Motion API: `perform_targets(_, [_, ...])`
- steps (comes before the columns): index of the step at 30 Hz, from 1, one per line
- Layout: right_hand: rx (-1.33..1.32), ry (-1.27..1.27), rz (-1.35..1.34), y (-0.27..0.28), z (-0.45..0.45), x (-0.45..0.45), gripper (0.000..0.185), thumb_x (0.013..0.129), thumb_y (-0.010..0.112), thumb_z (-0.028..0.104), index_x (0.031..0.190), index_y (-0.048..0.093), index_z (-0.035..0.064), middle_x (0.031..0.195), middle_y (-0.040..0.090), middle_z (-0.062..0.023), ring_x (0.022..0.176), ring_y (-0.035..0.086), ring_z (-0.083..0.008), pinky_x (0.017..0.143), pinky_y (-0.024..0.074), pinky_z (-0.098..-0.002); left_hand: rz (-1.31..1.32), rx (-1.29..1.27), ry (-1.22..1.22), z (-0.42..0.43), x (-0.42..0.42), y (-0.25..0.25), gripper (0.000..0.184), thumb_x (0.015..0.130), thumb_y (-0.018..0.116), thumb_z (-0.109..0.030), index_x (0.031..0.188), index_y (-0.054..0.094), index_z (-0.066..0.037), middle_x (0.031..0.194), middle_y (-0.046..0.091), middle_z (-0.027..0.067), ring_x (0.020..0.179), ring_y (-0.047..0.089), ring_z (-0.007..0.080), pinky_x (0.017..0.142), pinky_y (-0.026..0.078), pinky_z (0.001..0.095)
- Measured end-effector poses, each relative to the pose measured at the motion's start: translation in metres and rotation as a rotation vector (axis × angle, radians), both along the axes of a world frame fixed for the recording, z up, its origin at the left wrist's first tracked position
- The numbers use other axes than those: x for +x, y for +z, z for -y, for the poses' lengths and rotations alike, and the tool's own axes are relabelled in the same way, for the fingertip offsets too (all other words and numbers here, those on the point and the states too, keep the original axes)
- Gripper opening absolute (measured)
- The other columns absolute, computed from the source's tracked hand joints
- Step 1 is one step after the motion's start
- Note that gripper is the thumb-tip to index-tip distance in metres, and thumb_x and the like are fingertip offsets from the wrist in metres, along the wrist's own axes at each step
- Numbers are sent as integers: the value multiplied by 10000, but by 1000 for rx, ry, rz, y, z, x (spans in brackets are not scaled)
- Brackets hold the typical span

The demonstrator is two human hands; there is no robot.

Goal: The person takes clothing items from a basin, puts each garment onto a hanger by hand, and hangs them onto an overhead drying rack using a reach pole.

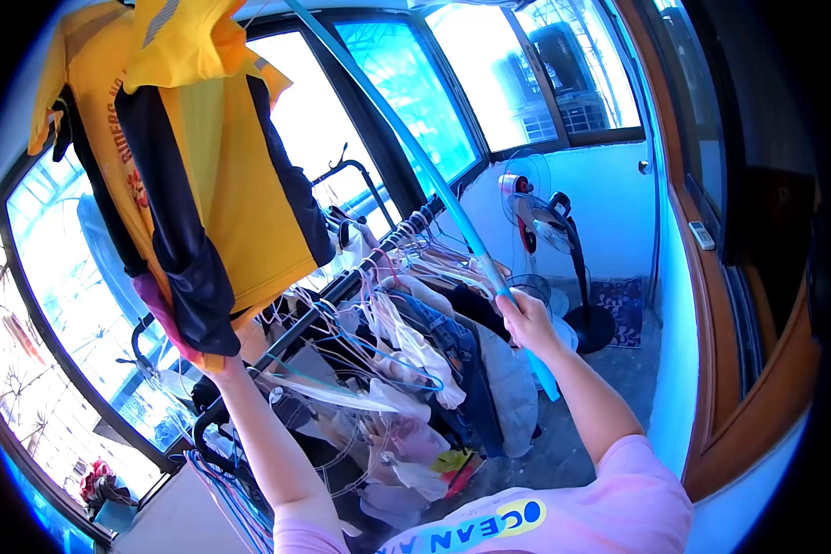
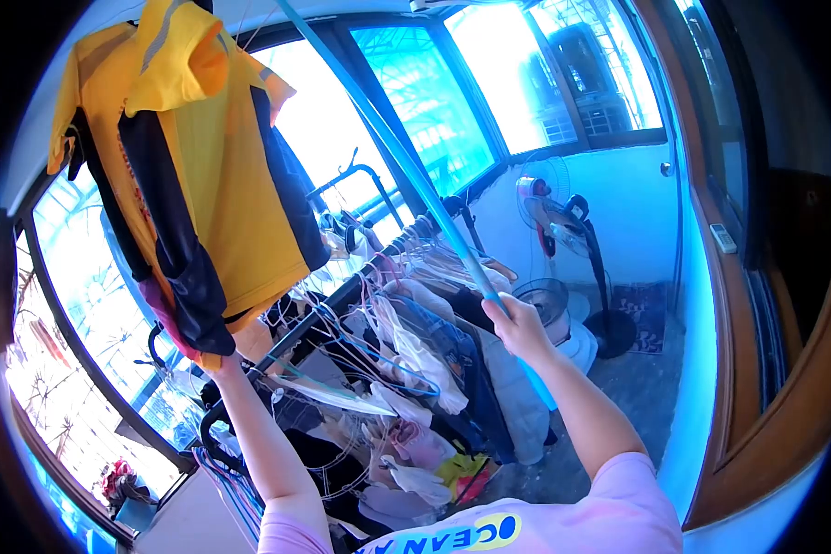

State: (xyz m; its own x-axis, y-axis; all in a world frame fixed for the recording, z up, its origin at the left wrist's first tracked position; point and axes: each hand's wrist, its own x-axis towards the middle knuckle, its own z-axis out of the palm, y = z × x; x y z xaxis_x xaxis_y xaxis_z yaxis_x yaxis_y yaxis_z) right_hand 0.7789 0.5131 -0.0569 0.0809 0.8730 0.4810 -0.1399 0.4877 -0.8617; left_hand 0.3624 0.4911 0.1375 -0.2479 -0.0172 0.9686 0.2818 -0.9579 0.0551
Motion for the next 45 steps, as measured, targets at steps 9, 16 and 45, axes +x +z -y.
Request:
perform_targets(9, [81,-54,12,3,-9,-3,355,924,542,373,739,521,70,524,439,33,403,386,-48,366,283,-250,-62,27,159,-1,16,-5,668,878,573,-138,1443,219,-101,1447,321,76,1250,420,204,1039,324,302])
perform_targets(16, [53,-33,26,72,-22,-17,378,923,538,385,737,524,56,524,455,5,436,405,-74,404,317,-269,-120,-5,166,0,37,4,603,926,482,-113,1454,190,-101,1464,290,64,1271,390,196,1052,310,311])
perform_targets(45, [130,-767,145,-98,112,-82,248,839,660,161,674,534,26,547,425,-2,533,362,-77,490,334,-272,-52,-1483,-1241,91,57,-137,287,877,590,-228,1054,549,-5,1036,603,168,960,582,291,889,467,415])
